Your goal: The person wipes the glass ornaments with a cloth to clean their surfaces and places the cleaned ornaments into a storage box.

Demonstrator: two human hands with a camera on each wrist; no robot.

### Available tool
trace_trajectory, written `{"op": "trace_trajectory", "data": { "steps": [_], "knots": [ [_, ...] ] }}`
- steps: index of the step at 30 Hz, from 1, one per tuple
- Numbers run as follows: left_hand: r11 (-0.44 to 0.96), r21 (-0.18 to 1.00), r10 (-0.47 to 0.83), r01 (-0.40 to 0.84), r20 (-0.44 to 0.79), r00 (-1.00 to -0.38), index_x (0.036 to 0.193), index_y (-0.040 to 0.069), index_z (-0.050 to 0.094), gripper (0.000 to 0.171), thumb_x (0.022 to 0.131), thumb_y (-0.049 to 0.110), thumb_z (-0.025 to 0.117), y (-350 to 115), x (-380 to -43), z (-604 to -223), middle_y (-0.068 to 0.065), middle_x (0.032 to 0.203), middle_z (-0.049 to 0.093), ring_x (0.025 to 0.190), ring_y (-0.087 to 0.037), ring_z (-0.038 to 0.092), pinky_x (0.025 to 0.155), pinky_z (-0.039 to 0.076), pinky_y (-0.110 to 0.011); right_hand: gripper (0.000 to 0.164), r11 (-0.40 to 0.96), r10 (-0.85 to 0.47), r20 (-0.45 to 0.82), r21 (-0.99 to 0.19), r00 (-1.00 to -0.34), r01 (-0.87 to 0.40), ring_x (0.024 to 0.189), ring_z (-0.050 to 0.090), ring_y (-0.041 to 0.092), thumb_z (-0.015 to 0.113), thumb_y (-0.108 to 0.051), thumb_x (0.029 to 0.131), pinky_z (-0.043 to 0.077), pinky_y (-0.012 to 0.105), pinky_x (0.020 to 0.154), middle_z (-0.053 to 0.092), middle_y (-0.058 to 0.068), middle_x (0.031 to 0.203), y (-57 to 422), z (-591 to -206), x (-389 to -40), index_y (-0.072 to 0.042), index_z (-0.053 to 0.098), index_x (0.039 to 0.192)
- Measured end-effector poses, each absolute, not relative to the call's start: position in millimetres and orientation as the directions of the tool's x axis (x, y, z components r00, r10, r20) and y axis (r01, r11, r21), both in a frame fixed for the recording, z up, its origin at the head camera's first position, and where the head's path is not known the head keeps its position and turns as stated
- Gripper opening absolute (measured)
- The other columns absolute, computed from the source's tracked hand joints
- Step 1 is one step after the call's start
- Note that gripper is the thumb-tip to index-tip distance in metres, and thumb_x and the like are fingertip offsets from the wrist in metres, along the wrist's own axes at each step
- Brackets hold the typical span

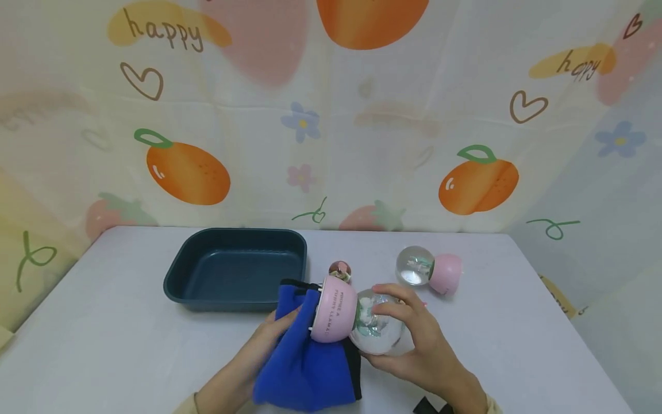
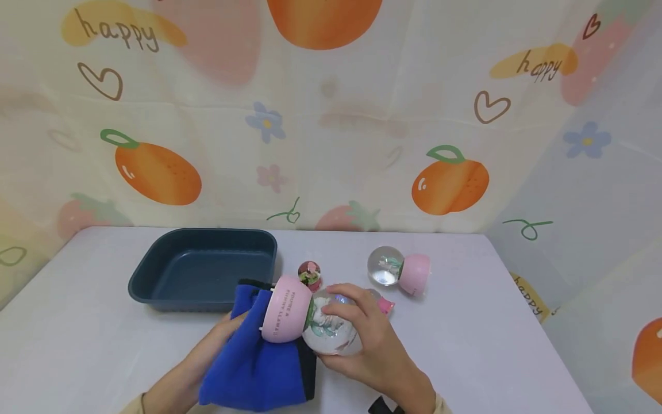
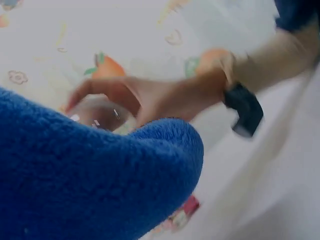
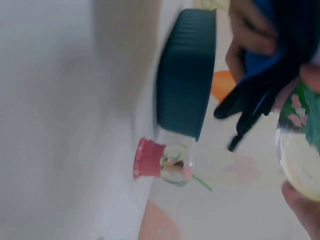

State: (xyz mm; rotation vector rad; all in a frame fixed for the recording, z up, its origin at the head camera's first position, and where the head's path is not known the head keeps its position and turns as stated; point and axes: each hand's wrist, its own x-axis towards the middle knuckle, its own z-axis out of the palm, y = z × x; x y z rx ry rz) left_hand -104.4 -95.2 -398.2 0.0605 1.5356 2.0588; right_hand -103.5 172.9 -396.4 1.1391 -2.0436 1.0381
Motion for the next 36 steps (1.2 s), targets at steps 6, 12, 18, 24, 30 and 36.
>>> {"op": "trace_trajectory", "data": {
  "steps": [6, 12, 18, 24, 30, 36],
  "knots": [
    [-0.099, 0.968, 0.274, -0.232, -0.197, -0.941, 0.138, 0.005, 0.037, 0.051, 0.101, 0.034, 0.054, -95.6, -101.1, -395.6, -0.007, 0.119, 0.061, 0.109, -0.02, 0.058, 0.09, 0.049, -0.034, 0.079, 0.175, -0.433, 0.735, -0.5, -0.522, -0.848, 0.12, 0.054, 0.017, 0.096, -0.019, 0.06, 0.054, 0.02, 0.089, 0.056, 0.017, 0.131, 172.1, -395.5, -100.5, 0.001, 0.054, 0.124],
    [-0.004, 0.982, 0.212, 0.191, 0.188, -0.959, 0.125, 0.01, 0.055, 0.027, 0.098, 0.01, 0.058, -104.7, -100.1, -386.8, 0.005, 0.109, 0.068, 0.1, -0.014, 0.063, 0.088, 0.051, -0.029, 0.083, 0.18, -0.456, 0.712, -0.513, -0.534, -0.839, 0.115, 0.058, 0.013, 0.098, -0.024, 0.057, 0.056, 0.02, 0.075, 0.063, 0.013, 0.129, 170.5, -396.5, -100.3, -0.004, 0.058, 0.127],
    [0.051, 0.861, 0.344, 0.506, 0.46, -0.819, 0.14, 0.013, 0.053, 0.049, 0.093, -0.001, 0.062, -108.2, -106.0, -385.2, 0.001, 0.137, 0.062, 0.124, -0.012, 0.057, 0.103, 0.044, -0.025, 0.081, 0.243, -0.413, 0.769, -0.423, -0.488, -0.873, 0.115, 0.061, 0.016, 0.098, -0.028, 0.055, 0.043, 0.02, 0.105, 0.066, 0.01, 0.125, 168.4, -397.0, -102.8, -0.003, 0.062, 0.123],
    [0.125, 0.859, 0.327, 0.497, 0.437, -0.838, 0.143, 0.023, 0.05, 0.055, 0.094, 0.003, 0.064, -103.4, -105.3, -388.8, 0.001, 0.142, 0.058, 0.127, -0.011, 0.056, 0.105, 0.042, -0.024, 0.077, 0.271, -0.389, 0.789, -0.395, -0.476, -0.878, 0.114, 0.062, 0.017, 0.096, -0.032, 0.058, 0.042, 0.019, 0.102, 0.067, 0.01, 0.124, 169.7, -395.5, -103.5, -0.003, 0.063, 0.122],
    [0.315, 0.801, 0.207, 0.509, 0.465, -0.86, 0.142, 0.026, 0.049, 0.057, 0.092, 0.006, 0.068, -97.9, -100.1, -387.4, 0.0, 0.136, 0.063, 0.121, -0.014, 0.062, 0.1, 0.049, -0.028, 0.078, 0.325, -0.318, 0.778, -0.447, -0.542, -0.833, 0.117, 0.059, 0.012, 0.095, -0.029, 0.059, 0.046, 0.012, 0.093, 0.065, 0.011, 0.126, 174.5, -394.0, -106.1, -0.002, 0.063, 0.125],
    [0.385, 0.789, 0.19, 0.479, 0.44, -0.878, 0.138, 0.026, 0.05, 0.055, 0.091, 0.004, 0.069, -104.5, -99.7, -377.2, -0.003, 0.133, 0.065, 0.116, -0.025, 0.066, 0.095, 0.053, -0.053, 0.084, 0.344, -0.229, 0.767, -0.513, -0.6, -0.787, 0.115, 0.06, 0.013, 0.097, -0.018, 0.054, 0.053, 0.017, 0.087, 0.065, 0.012, 0.125, 179.3, -393.0, -108.8, 0.001, 0.059, 0.127]
  ]
}}
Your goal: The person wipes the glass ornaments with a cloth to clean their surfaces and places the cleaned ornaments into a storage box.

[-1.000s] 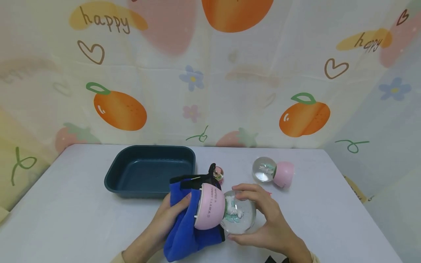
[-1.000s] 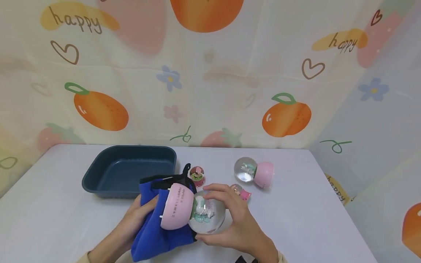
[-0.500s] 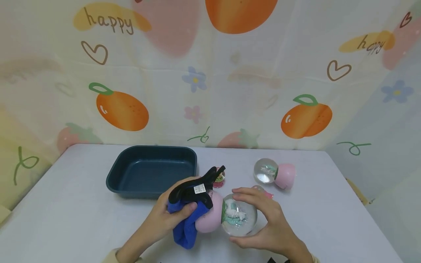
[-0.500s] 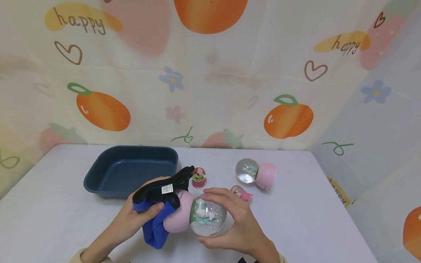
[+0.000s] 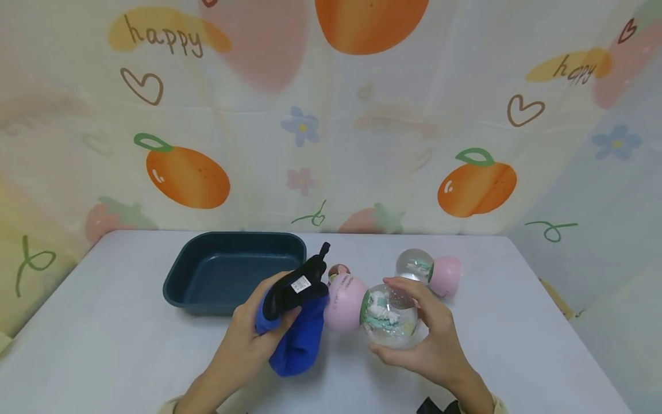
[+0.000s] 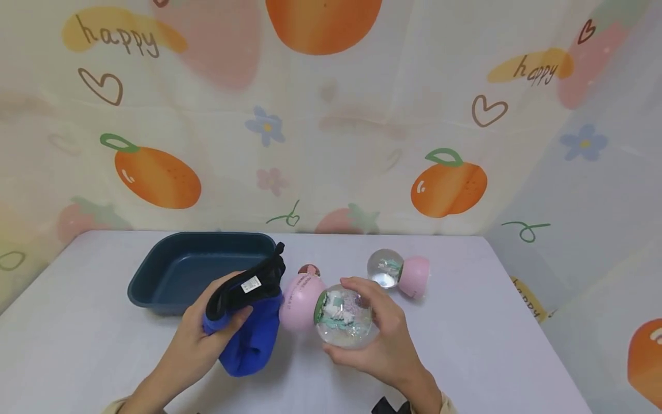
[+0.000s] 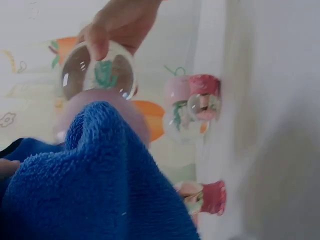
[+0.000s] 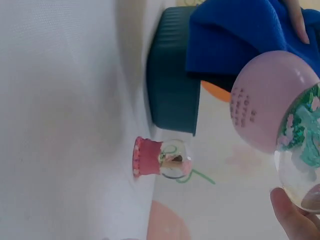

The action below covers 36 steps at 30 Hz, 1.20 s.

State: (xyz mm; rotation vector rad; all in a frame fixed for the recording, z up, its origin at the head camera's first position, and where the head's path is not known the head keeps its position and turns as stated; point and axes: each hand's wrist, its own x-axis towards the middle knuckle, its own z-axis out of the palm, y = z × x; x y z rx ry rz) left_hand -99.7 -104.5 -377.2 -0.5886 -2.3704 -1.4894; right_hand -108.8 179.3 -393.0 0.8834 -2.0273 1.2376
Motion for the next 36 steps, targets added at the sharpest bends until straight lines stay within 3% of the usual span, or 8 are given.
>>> {"op": "trace_trajectory", "data": {
  "steps": [3, 9, 14, 17, 22, 25, 29, 36],
  "knots": [
    [0.391, 0.789, 0.223, 0.473, 0.418, -0.881, 0.137, 0.028, 0.05, 0.053, 0.092, 0.006, 0.068, -109.9, -98.9, -372.9, -0.003, 0.131, 0.066, 0.114, -0.027, 0.067, 0.091, 0.053, -0.059, 0.088, 0.35, -0.206, 0.752, -0.542, -0.627, -0.765, 0.114, 0.061, 0.014, 0.097, -0.013, 0.05, 0.056, 0.018, 0.081, 0.065, 0.011, 0.125, 179.4, -393.2, -109.0, 0.0, 0.058, 0.128],
    [0.395, 0.789, 0.331, 0.471, 0.355, -0.874, 0.137, 0.031, 0.05, 0.048, 0.095, 0.014, 0.066, -112.5, -93.5, -370.2, 0.001, 0.128, 0.068, 0.11, -0.019, 0.068, 0.086, 0.057, -0.049, 0.087, 0.362, -0.169, 0.743, -0.565, -0.648, -0.742, 0.114, 0.06, 0.013, 0.095, -0.004, 0.048, 0.056, 0.018, 0.078, 0.065, 0.007, 0.125, 178.6, -392.6, -110.7, 0.0, 0.059, 0.127],
    [0.439, 0.782, 0.4, 0.442, 0.27, -0.876, 0.138, 0.034, 0.048, 0.048, 0.096, 0.018, 0.065, -113.8, -84.1, -377.1, 0.005, 0.131, 0.066, 0.115, -0.016, 0.065, 0.092, 0.055, -0.049, 0.088, 0.394, -0.136, 0.69, -0.621, -0.711, -0.678, 0.116, 0.059, 0.008, 0.094, 0.0, 0.046, 0.056, 0.02, 0.078, 0.065, 0.008, 0.126, 175.6, -392.6, -111.6, 0.0, 0.056, 0.126],
    [0.445, 0.794, 0.448, 0.413, 0.202, -0.871, 0.138, 0.038, 0.047, 0.046, 0.098, 0.021, 0.062, -115.0, -80.0, -385.1, 0.011, 0.132, 0.063, 0.115, -0.013, 0.062, 0.094, 0.054, -0.049, 0.087, 0.416, -0.123, 0.667, -0.637, -0.735, -0.649, 0.119, 0.057, 0.008, 0.095, -0.001, 0.047, 0.055, 0.024, 0.085, 0.065, 0.01, 0.127, 172.3, -392.7, -114.2, 0.0, 0.055, 0.125],
    [0.399, 0.817, 0.56, 0.417, 0.143, -0.816, 0.136, 0.038, 0.049, 0.043, 0.098, 0.021, 0.06, -110.9, -81.6, -401.7, 0.015, 0.128, 0.063, 0.112, -0.008, 0.06, 0.095, 0.052, -0.036, 0.085, 0.399, -0.126, 0.649, -0.66, -0.751, -0.637, 0.12, 0.055, 0.012, 0.096, -0.002, 0.05, 0.052, 0.026, 0.09, 0.064, 0.01, 0.13, 161.1, -386.1, -126.4, -0.003, 0.055, 0.125],
    [0.383, 0.824, 0.607, 0.419, 0.117, -0.786, 0.134, 0.034, 0.053, 0.041, 0.097, 0.02, 0.062, -106.7, -85.3, -413.5, 0.014, 0.125, 0.065, 0.109, -0.005, 0.06, 0.095, 0.051, -0.031, 0.084, 0.389, -0.149, 0.631, -0.671, -0.762, -0.631, 0.119, 0.055, 0.015, 0.095, -0.002, 0.052, 0.054, 0.026, 0.081, 0.063, 0.007, 0.133, 151.7, -379.4, -136.8, -0.006, 0.055, 0.126],
    [0.37, 0.839, 0.629, 0.399, 0.09, -0.772, 0.131, 0.031, 0.058, 0.04, 0.093, 0.021, 0.066, -103.6, -90.8, -427.0, 0.012, 0.121, 0.068, 0.104, -0.003, 0.061, 0.09, 0.052, -0.027, 0.082, 0.401, -0.204, 0.635, -0.64, -0.745, -0.655, 0.115, 0.058, 0.02, 0.095, -0.007, 0.056, 0.054, 0.031, 0.078, 0.063, 0.006, 0.134, 138.0, -372.7, -153.1, -0.007, 0.055, 0.128],
    [0.318, 0.902, 0.613, 0.293, 0.04, -0.789, 0.127, 0.034, 0.06, 0.033, 0.095, 0.025, 0.063, -104.8, -96.6, -435.9, 0.011, 0.119, 0.07, 0.104, -0.006, 0.064, 0.086, 0.05, -0.024, 0.079, 0.362, -0.332, 0.649, -0.583, -0.685, -0.727, 0.116, 0.062, 0.024, 0.092, -0.01, 0.059, 0.054, 0.038, 0.09, 0.062, 0.011, 0.132, 112.4, -365.8, -180.7, -0.004, 0.054, 0.128]
  ]
}}
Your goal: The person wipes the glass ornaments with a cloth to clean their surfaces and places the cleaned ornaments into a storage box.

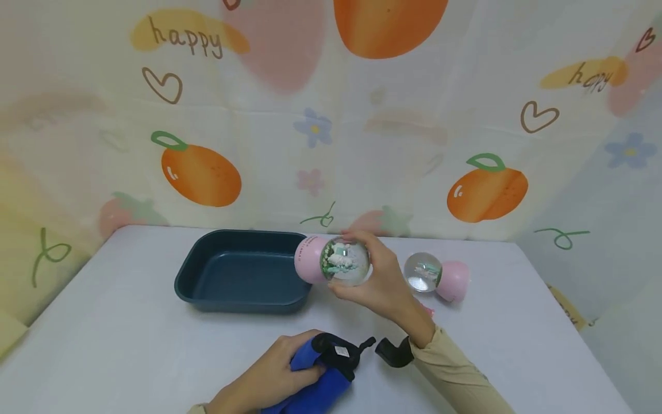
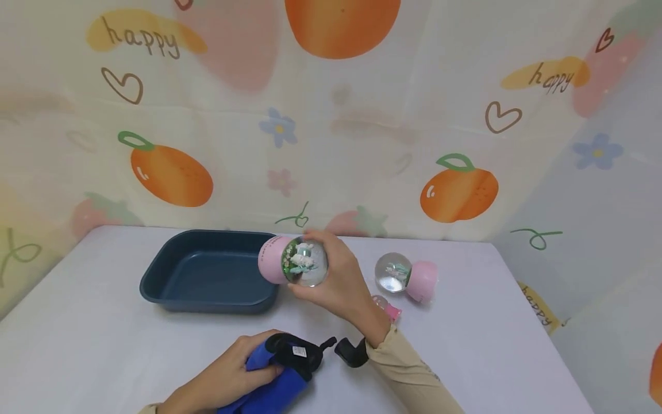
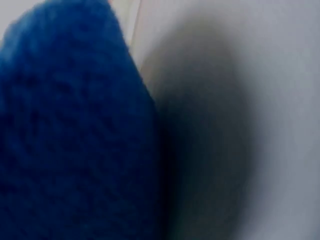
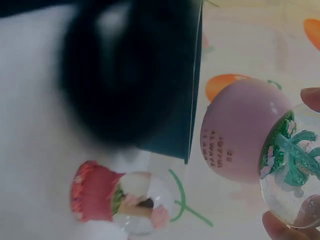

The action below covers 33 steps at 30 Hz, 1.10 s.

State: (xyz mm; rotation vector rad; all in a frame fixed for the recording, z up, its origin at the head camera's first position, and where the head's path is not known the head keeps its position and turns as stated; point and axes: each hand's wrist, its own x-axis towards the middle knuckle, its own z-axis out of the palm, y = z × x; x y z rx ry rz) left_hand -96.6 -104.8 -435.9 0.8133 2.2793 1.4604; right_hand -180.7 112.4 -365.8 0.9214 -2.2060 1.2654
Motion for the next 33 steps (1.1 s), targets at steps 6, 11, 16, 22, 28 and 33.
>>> {"op": "trace_trajectory", "data": {
  "steps": [6, 11, 16, 22, 28, 33],
  "knots": [
    [0.29, 0.919, 0.617, 0.269, 0.035, -0.786, 0.124, 0.033, 0.062, 0.03, 0.095, 0.024, 0.063, -107.6, -99.0, -437.2, 0.008, 0.115, 0.071, 0.099, -0.007, 0.066, 0.084, 0.051, -0.024, 0.08, 0.412, -0.407, 0.611, -0.54, -0.679, -0.734, 0.115, 0.063, 0.024, 0.092, -0.017, 0.062, 0.054, 0.038, 0.092, 0.062, 0.009, 0.131, 90.9, -361.5, -198.3, -0.005, 0.055, 0.131],
    [0.28, 0.918, 0.627, 0.281, 0.047, -0.778, 0.124, 0.032, 0.062, 0.03, 0.095, 0.023, 0.063, -109.2, -100.5, -437.6, 0.007, 0.114, 0.072, 0.097, -0.006, 0.066, 0.083, 0.052, -0.023, 0.076, 0.426, -0.48, 0.596, -0.483, -0.643, -0.765, 0.113, 0.062, 0.022, 0.091, -0.017, 0.062, 0.054, 0.036, 0.093, 0.063, 0.009, 0.128, 76.1, -357.7, -212.6, -0.004, 0.056, 0.129],
    [0.284, 0.921, 0.615, 0.266, 0.039, -0.788, 0.122, 0.031, 0.063, 0.029, 0.094, 0.023, 0.064, -109.8, -101.4, -438.7, 0.007, 0.112, 0.072, 0.096, -0.006, 0.067, 0.082, 0.052, -0.023, 0.071, 0.447, -0.557, 0.567, -0.411, -0.607, -0.795, 0.121, 0.057, 0.022, 0.088, -0.017, 0.064, 0.051, 0.035, 0.099, 0.061, 0.009, 0.13, 63.2, -360.3, -226.6, -0.004, 0.058, 0.128],
    [0.283, 0.92, 0.607, 0.272, 0.048, -0.793, 0.123, 0.032, 0.062, 0.031, 0.094, 0.023, 0.064, -109.7, -100.8, -441.0, 0.008, 0.111, 0.072, 0.094, -0.005, 0.067, 0.081, 0.052, -0.023, 0.074, 0.492, -0.595, 0.482, -0.413, -0.643, -0.766, 0.124, 0.056, 0.024, 0.087, -0.017, 0.065, 0.053, 0.036, 0.095, 0.055, 0.01, 0.136, 52.4, -370.8, -237.4, -0.007, 0.058, 0.132],
    [0.284, 0.912, 0.603, 0.296, 0.07, -0.795, 0.122, 0.033, 0.062, 0.031, 0.094, 0.021, 0.064, -109.7, -101.2, -441.5, 0.009, 0.108, 0.073, 0.091, -0.004, 0.066, 0.079, 0.052, -0.022, 0.077, 0.497, -0.609, 0.407, -0.472, -0.68, -0.728, 0.119, 0.057, 0.022, 0.086, -0.016, 0.068, 0.052, 0.036, 0.097, 0.055, 0.008, 0.137, 44.6, -379.5, -242.2, -0.007, 0.052, 0.137],
    [0.287, 0.909, 0.603, 0.302, 0.074, -0.794, 0.122, 0.033, 0.062, 0.031, 0.094, 0.021, 0.065, -110.4, -101.8, -442.1, 0.009, 0.107, 0.073, 0.09, -0.004, 0.066, 0.079, 0.052, -0.022, 0.077, 0.495, -0.596, 0.384, -0.517, -0.706, -0.699, 0.125, 0.055, 0.022, 0.085, -0.016, 0.073, 0.049, 0.036, 0.102, 0.054, 0.008, 0.141, 41.1, -385.2, -244.4, -0.005, 0.048, 0.14]
  ]
}}
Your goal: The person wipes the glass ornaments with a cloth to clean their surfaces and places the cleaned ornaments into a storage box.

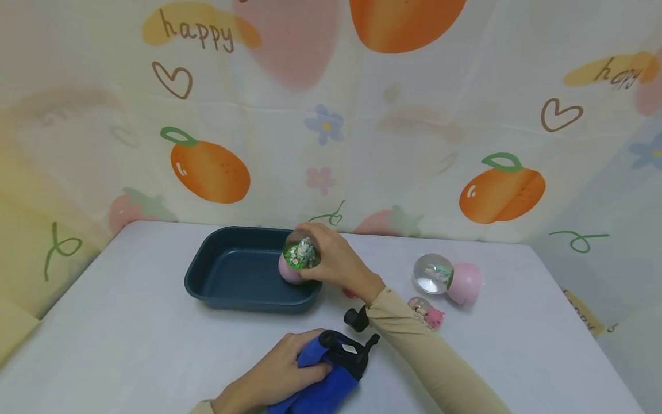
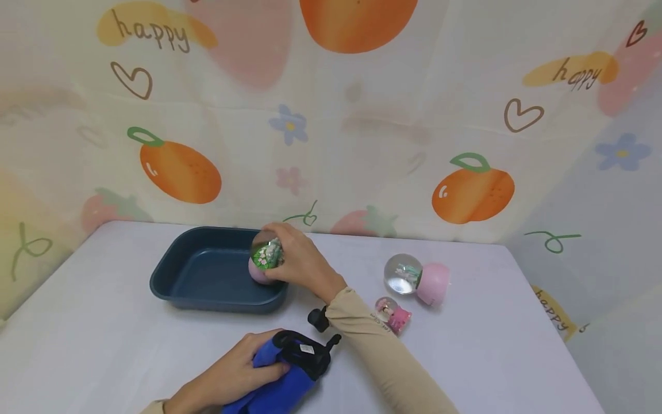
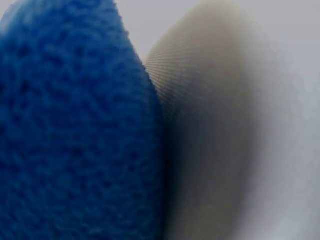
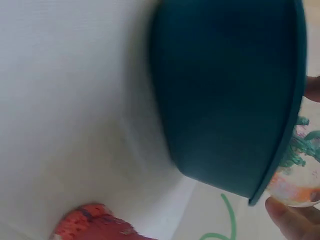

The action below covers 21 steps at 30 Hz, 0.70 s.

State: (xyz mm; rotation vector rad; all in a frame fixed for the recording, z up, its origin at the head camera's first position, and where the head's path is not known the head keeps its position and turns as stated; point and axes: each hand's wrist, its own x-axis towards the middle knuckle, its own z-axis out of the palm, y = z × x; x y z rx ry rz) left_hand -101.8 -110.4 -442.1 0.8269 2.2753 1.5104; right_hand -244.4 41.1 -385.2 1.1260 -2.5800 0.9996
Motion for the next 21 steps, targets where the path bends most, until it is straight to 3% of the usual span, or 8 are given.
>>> {"op": "trace_trajectory", "data": {
  "steps": [9, 21],
  "knots": [
    [0.294, 0.911, 0.599, 0.291, 0.062, -0.798, 0.121, 0.034, 0.062, 0.029, 0.094, 0.023, 0.064, -110.2, -101.3, -440.0, 0.009, 0.106, 0.072, 0.09, -0.004, 0.065, 0.078, 0.051, -0.022, 0.089, 0.486, -0.571, 0.325, -0.605, -0.754, -0.63, 0.137, 0.043, 0.027, 0.085, -0.026, 0.079, 0.039, 0.044, 0.113, 0.039, 0.012, 0.151, 41.8, -391.1, -244.5, -0.007, 0.034, 0.15],
    [0.289, 0.921, 0.594, 0.262, 0.042, -0.803, 0.119, 0.033, 0.063, 0.026, 0.095, 0.024, 0.063, -110.8, -102.0, -439.8, 0.008, 0.104, 0.071, 0.087, -0.004, 0.066, 0.076, 0.052, -0.022, 0.082, 0.442, -0.565, 0.26, -0.706, -0.783, -0.553, 0.138, 0.044, 0.03, 0.079, -0.019, 0.085, 0.041, 0.043, 0.112, 0.04, 0.01, 0.153, 55.4, -385.3, -230.6, -0.008, 0.033, 0.151]
  ]
}}
